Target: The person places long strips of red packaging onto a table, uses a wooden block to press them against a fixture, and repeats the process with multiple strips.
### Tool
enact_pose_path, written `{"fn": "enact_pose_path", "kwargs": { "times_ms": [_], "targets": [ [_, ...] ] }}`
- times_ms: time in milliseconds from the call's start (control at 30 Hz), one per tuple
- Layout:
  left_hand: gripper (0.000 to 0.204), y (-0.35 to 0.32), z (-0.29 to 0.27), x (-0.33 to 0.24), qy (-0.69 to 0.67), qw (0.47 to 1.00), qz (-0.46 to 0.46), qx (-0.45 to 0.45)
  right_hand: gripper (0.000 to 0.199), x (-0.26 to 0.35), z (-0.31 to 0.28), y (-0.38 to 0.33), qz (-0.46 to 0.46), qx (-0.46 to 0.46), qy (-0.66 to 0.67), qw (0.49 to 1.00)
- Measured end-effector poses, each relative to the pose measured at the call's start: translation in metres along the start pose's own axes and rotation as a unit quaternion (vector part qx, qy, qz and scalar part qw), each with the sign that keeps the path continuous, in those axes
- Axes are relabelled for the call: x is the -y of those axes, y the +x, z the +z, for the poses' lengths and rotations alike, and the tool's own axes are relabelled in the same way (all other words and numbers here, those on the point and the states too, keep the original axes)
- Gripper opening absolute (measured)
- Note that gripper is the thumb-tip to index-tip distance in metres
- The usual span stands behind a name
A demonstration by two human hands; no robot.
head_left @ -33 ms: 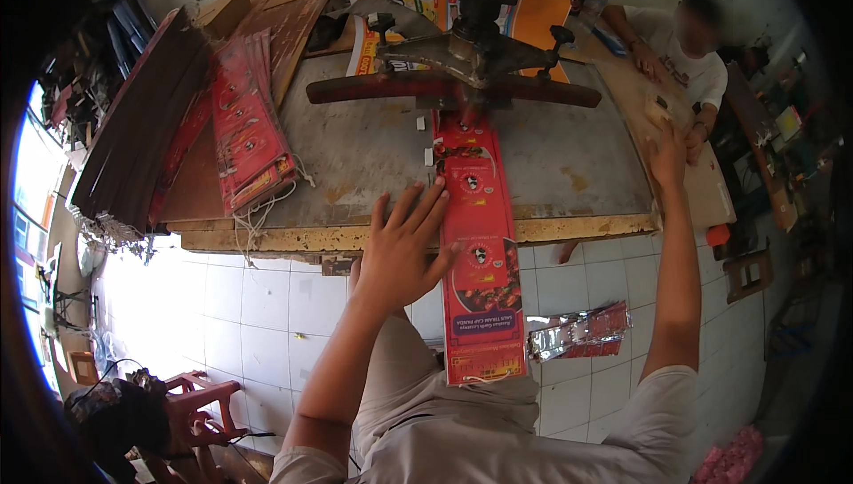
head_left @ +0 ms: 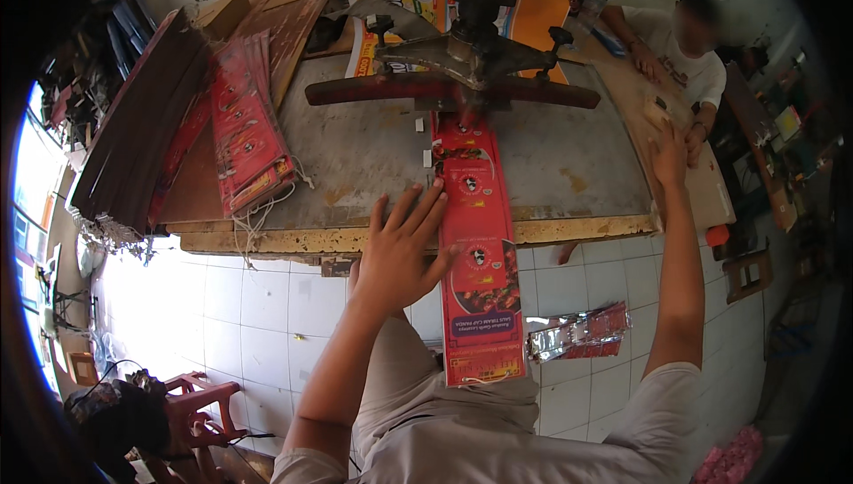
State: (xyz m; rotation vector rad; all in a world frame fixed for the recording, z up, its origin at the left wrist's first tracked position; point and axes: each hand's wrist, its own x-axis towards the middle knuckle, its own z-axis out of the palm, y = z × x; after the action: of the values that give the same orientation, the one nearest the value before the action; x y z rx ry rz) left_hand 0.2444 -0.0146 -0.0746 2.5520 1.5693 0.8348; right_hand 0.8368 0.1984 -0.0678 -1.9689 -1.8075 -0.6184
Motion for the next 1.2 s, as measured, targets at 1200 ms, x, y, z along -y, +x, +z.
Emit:
{"fn": "enact_pose_path", "kwargs": {
  "times_ms": [1200],
  "targets": [
    [0.073,-0.009,0.001,0.007,-0.002,1.000,0.006,-0.018,0.057,0.258,-0.194,-0.170,-0.264,0.189,0.485,0.812]
  ]
}}
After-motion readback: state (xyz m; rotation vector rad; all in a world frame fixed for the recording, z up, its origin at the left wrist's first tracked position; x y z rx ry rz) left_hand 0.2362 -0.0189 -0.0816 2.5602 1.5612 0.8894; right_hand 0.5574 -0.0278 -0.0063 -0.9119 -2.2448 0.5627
